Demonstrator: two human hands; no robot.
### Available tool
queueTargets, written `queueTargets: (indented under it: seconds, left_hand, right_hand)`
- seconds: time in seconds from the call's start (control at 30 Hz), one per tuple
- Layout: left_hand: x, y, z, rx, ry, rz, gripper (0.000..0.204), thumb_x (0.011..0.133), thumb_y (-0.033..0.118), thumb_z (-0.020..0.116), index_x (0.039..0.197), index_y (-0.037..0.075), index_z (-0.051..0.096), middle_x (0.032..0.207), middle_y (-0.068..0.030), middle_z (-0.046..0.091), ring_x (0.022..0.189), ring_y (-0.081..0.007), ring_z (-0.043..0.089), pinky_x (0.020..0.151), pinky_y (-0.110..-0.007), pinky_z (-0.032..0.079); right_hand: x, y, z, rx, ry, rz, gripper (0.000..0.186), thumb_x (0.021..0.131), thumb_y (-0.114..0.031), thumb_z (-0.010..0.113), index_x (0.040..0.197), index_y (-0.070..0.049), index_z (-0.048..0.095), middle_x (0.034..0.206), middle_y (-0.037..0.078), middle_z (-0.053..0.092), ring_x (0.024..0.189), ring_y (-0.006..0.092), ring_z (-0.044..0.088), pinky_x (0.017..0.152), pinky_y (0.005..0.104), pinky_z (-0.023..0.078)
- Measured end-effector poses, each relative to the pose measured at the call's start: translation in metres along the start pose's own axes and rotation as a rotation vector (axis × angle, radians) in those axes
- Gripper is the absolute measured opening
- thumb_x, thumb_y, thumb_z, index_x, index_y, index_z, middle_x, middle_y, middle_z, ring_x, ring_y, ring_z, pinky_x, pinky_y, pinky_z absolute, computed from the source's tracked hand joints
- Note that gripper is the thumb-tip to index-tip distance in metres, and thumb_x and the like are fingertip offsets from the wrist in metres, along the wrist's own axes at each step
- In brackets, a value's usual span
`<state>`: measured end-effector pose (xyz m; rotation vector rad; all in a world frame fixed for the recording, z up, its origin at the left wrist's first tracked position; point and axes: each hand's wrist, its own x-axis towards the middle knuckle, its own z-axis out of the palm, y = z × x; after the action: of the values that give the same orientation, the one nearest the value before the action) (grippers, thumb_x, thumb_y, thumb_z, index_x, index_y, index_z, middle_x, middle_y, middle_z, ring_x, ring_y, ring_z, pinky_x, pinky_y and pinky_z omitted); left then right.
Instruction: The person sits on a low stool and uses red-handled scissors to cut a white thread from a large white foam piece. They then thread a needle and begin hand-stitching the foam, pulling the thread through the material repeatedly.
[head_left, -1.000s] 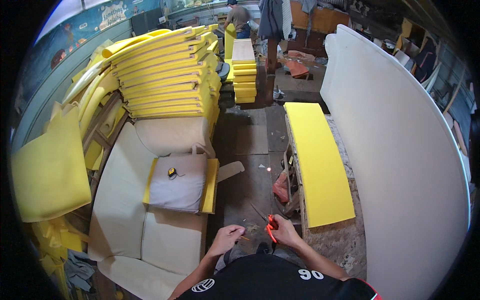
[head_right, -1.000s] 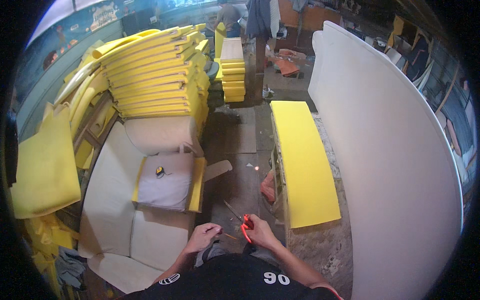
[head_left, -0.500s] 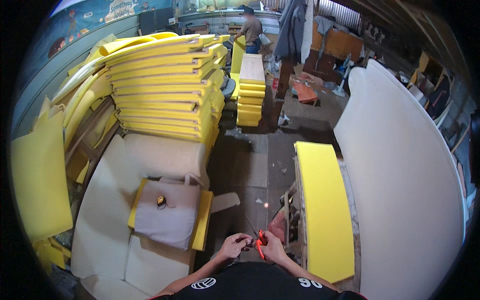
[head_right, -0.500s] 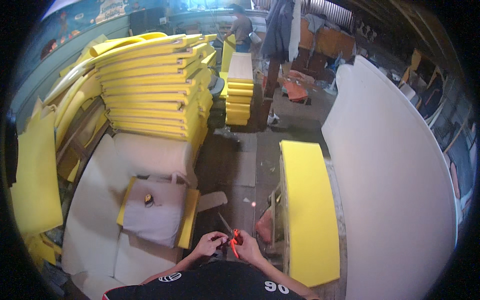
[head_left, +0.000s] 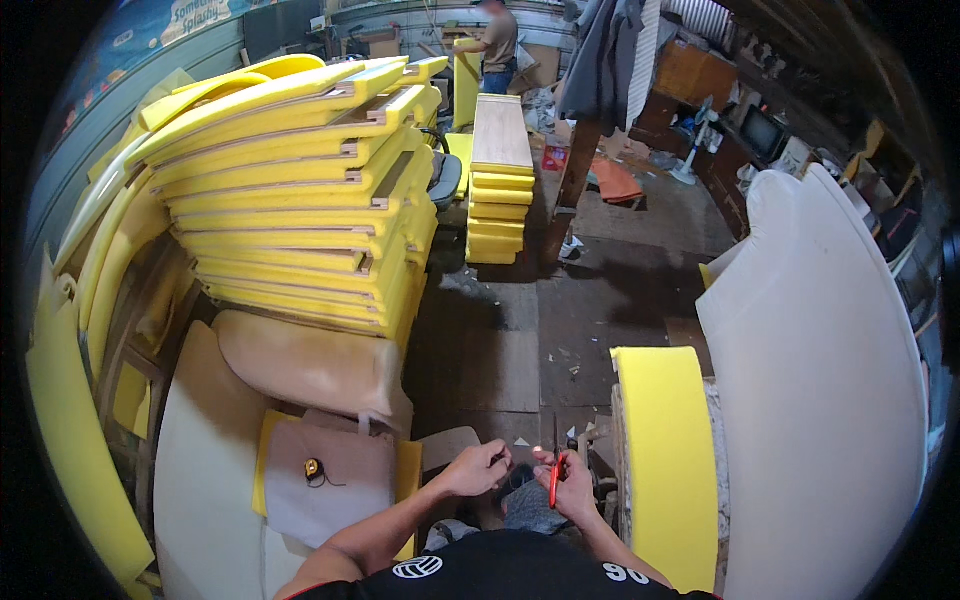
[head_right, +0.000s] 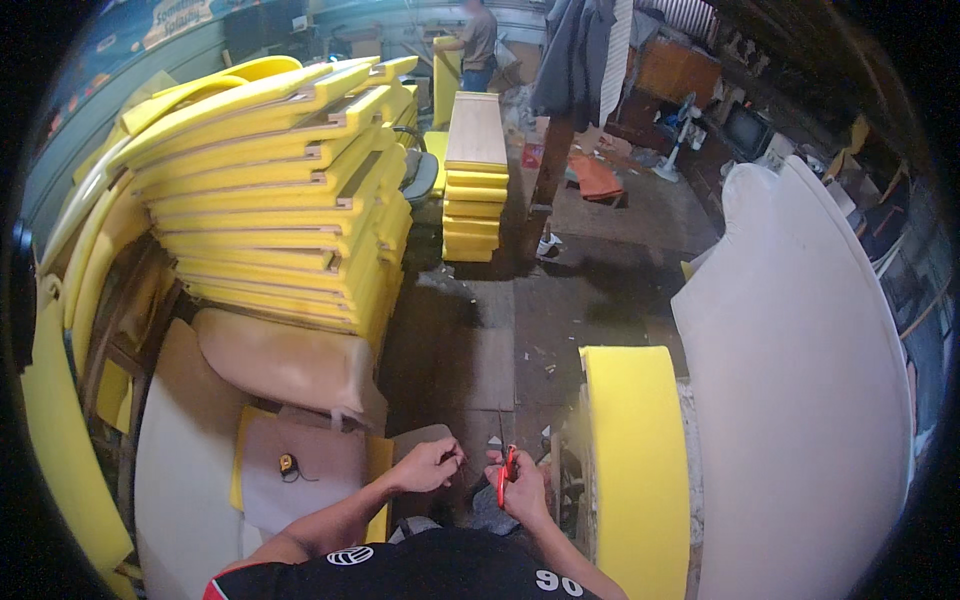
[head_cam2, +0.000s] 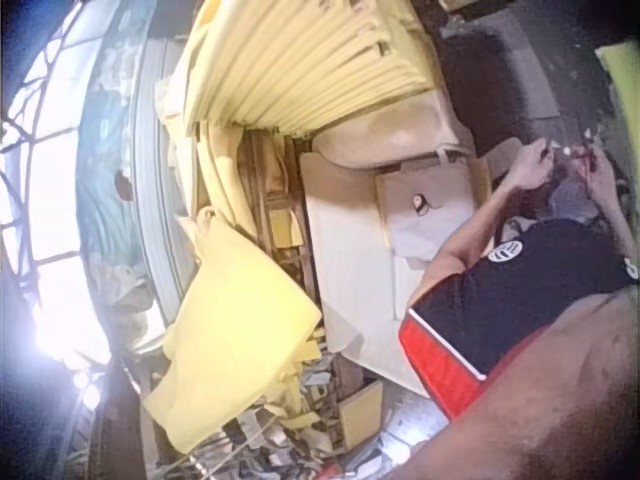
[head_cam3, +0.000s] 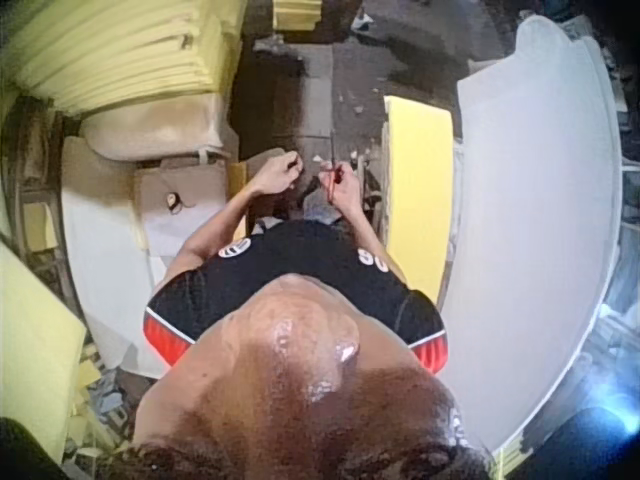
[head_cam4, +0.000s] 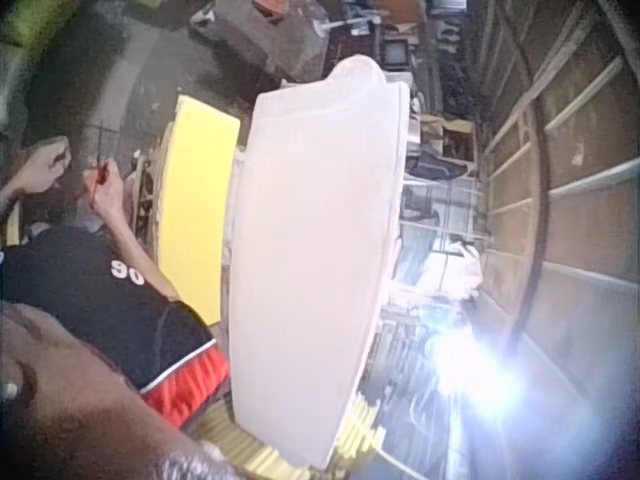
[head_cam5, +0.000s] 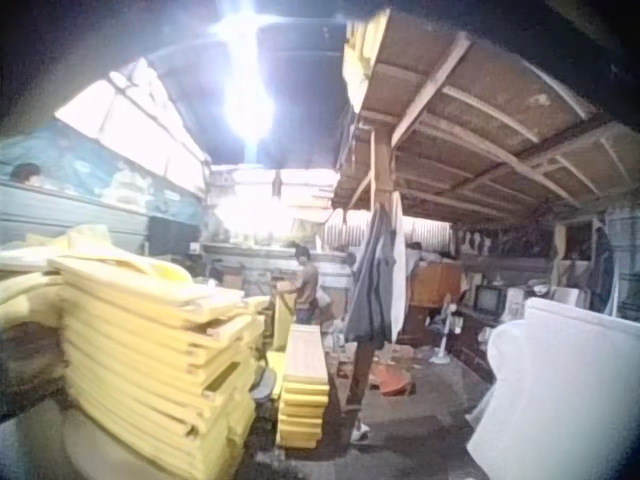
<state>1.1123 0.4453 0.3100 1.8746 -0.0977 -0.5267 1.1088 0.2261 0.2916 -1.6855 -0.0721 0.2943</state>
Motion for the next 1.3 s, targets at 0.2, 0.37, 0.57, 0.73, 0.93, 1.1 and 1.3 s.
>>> queueTargets:
  seconds: [0.2,0.37,0.57,0.73,0.93,1.1,1.3]
  left_hand:
    - [0.100,-0.010,-0.035,0.349,-0.052,0.168,0.025,0.092,0.013,0.052,0.113,0.000,0.052,0.104,-0.0179,0.066,0.082,-0.0210,0.070,0.073,-0.036,0.054]
    - [0.160,0.072,-0.092,0.400,0.007,0.080,0.018,0.090,0.009,0.055,0.106,0.001,0.052,0.096,-0.0179,0.064,0.088,-0.0289,0.067,0.076,-0.038,0.052]
    - [0.234,0.101,-0.123,0.470,0.174,0.286,0.020,0.087,0.011,0.056,0.104,0.001,0.054,0.090,-0.0214,0.064,0.088,-0.0410,0.063,0.075,-0.044,0.050]
    - [0.313,0.075,-0.146,0.404,0.022,0.338,0.023,0.086,0.010,0.058,0.109,0.004,0.056,0.097,-0.0206,0.065,0.089,-0.0370,0.065,0.075,-0.044,0.051]
    - [0.414,0.087,-0.184,0.241,-0.204,0.423,0.033,0.088,0.011,0.058,0.120,0.005,0.059,0.099,-0.0184,0.067,0.087,-0.0342,0.066,0.075,-0.042,0.052]
    - [0.508,0.113,-0.233,0.282,-0.375,0.240,0.038,0.092,0.021,0.051,0.127,0.009,0.059,0.088,-0.0201,0.067,0.064,-0.0265,0.067,0.066,-0.041,0.052]
    - [0.596,0.141,-0.299,0.250,-0.494,0.206,0.042,0.089,0.017,0.049,0.129,0.013,0.060,0.067,-0.0168,0.064,0.059,-0.0243,0.065,0.064,-0.041,0.052]
  right_hand:
    - [0.124,0.001,-0.013,0.061,-0.277,0.093,0.024,0.086,-0.002,0.070,0.100,-0.003,0.050,0.104,0.008,0.066,0.093,0.0109,0.062,0.081,0.0272,0.051]
    - [0.242,-0.030,-0.036,-0.175,-0.407,0.006,0.032,0.085,-0.013,0.075,0.107,-0.002,0.055,0.091,0.004,0.064,0.082,0.0094,0.060,0.073,0.0265,0.051]
    - [0.333,-0.080,-0.082,-0.315,-0.455,-0.054,0.032,0.083,-0.017,0.077,0.103,-0.002,0.057,0.089,0.003,0.063,0.082,0.0093,0.060,0.073,0.0264,0.050]
    - [0.385,-0.063,-0.108,-0.245,-0.316,-0.016,0.029,0.082,-0.014,0.076,0.101,-0.002,0.058,0.088,0.004,0.063,0.081,0.0093,0.060,0.073,0.0266,0.050]
    - [0.450,-0.066,-0.125,-0.222,-0.029,0.059,0.029,0.080,-0.013,0.076,0.099,-0.002,0.058,0.088,0.005,0.065,0.081,0.0107,0.063,0.074,0.0281,0.052]
    - [0.530,-0.069,-0.134,-0.199,0.159,0.065,0.024,0.081,-0.006,0.072,0.098,-0.001,0.056,0.083,0.006,0.066,0.077,0.0123,0.064,0.071,0.0272,0.052]
    - [0.613,-0.096,-0.140,-0.273,0.265,0.132,0.025,0.082,0.000,0.069,0.100,0.001,0.052,0.082,0.006,0.064,0.077,0.0130,0.064,0.073,0.0284,0.053]
